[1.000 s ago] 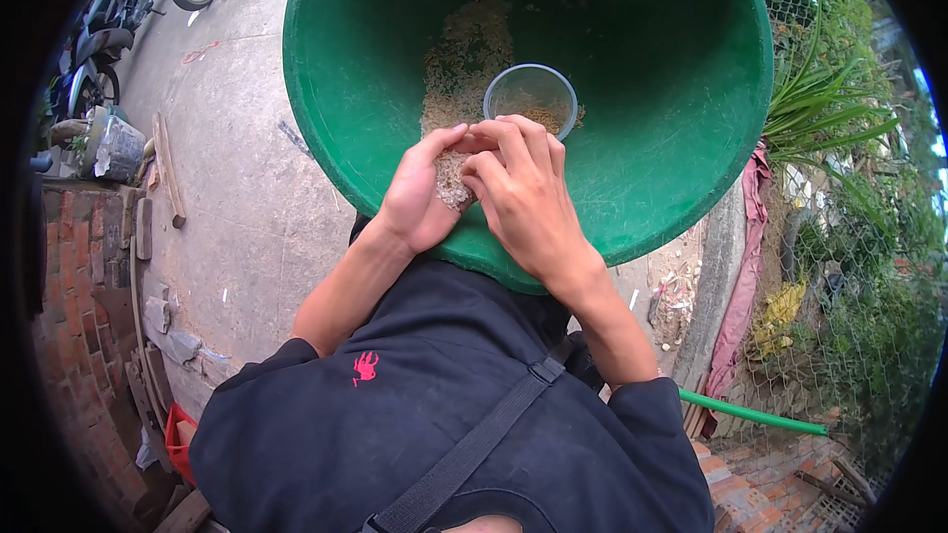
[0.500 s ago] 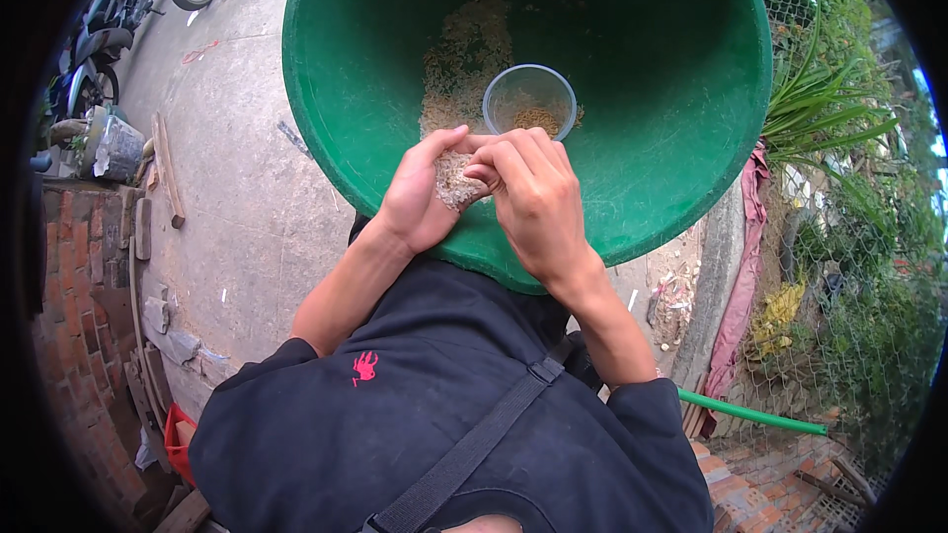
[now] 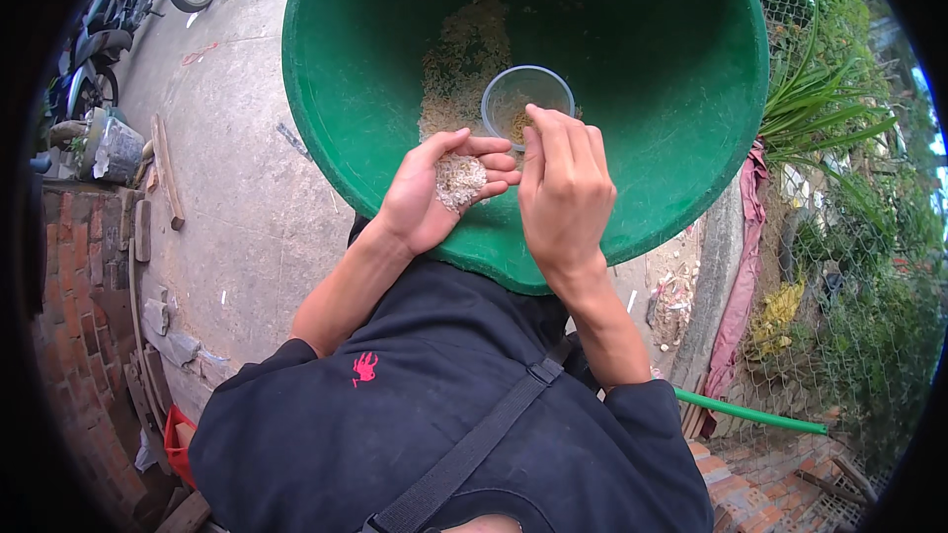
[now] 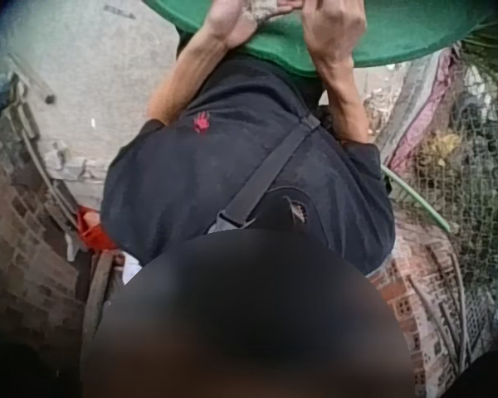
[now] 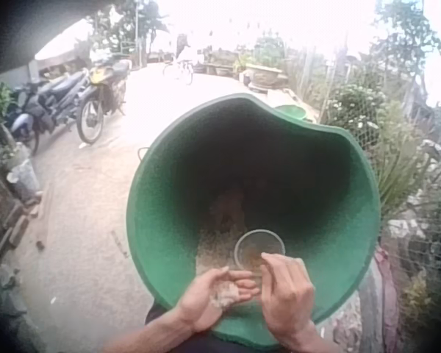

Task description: Manual sorting of rice grains in a large basin to remove impurities.

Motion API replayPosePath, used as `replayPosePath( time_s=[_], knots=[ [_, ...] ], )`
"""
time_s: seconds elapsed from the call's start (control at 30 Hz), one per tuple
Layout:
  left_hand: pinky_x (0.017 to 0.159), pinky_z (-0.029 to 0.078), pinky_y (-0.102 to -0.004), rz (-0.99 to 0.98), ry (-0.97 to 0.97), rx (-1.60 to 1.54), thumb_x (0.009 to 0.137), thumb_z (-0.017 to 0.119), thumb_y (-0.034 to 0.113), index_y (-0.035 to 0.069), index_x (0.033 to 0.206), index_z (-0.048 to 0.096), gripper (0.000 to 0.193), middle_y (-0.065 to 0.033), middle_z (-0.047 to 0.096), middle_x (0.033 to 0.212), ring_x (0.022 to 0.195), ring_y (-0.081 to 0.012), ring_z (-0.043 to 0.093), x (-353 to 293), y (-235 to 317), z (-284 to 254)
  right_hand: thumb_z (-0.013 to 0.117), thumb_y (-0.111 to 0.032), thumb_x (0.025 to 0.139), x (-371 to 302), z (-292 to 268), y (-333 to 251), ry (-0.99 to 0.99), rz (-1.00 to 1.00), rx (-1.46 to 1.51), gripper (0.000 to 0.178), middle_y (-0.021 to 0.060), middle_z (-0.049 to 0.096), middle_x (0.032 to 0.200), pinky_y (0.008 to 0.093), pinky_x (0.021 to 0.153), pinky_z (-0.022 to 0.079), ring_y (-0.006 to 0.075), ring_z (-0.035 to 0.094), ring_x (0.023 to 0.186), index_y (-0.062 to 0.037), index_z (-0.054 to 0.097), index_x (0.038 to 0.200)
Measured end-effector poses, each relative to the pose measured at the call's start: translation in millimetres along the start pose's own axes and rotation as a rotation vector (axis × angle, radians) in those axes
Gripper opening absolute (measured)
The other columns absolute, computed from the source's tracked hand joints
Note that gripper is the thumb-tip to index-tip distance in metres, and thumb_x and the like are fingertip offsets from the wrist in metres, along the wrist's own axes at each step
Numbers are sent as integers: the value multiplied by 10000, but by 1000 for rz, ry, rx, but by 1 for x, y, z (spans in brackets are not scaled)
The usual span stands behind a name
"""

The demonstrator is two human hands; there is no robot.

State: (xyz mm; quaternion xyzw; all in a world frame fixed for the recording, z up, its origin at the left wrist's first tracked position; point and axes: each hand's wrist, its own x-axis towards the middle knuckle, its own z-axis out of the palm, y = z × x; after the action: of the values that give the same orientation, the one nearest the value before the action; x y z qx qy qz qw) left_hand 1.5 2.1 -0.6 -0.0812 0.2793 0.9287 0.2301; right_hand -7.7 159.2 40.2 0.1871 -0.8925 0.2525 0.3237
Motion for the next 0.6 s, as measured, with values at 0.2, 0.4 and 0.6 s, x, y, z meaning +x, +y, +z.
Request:
replayPosePath(
  time_s=[0.2, 0.4, 0.6],
  knots=[
    [864, 532, -342, 49, 12, -60, 1053, 389, 286, 3, 1076, 651, 386, -89, 694, 1022, 944, -180, 661, -1, -2, -1, 715, -53, 814, -2, 2, -12, -208, -206, 210, 204, 90, 631, 1105, 398, 830, 493, 282, 603, 1003, -48, 685, 1016],
    [872, 534, -337, 37, -5, -76, 1077, 363, 325, 37, 1134, 629, 396, -80, 687, 1065, 993, -161, 655, 0, -5, -9, 714, -101, 837, -5, 6, -13, -319, -244, 211, 200, 100, 602, 1174, 410, 905, 466, 292, 568, 1103, -42, 674, 1023],
    [843, 552, -332, 2, -34, -46, 1101, 323, 341, 67, 1215, 579, 393, -71, 673, 1080, 995, -152, 656, -2, -5, 0, 708, -89, 837, -4, 5, -13, -296, -240, 207, 189, 99, 596, 1179, 409, 909, 463, 296, 564, 1102, -43, 664, 1016]
  ],
)
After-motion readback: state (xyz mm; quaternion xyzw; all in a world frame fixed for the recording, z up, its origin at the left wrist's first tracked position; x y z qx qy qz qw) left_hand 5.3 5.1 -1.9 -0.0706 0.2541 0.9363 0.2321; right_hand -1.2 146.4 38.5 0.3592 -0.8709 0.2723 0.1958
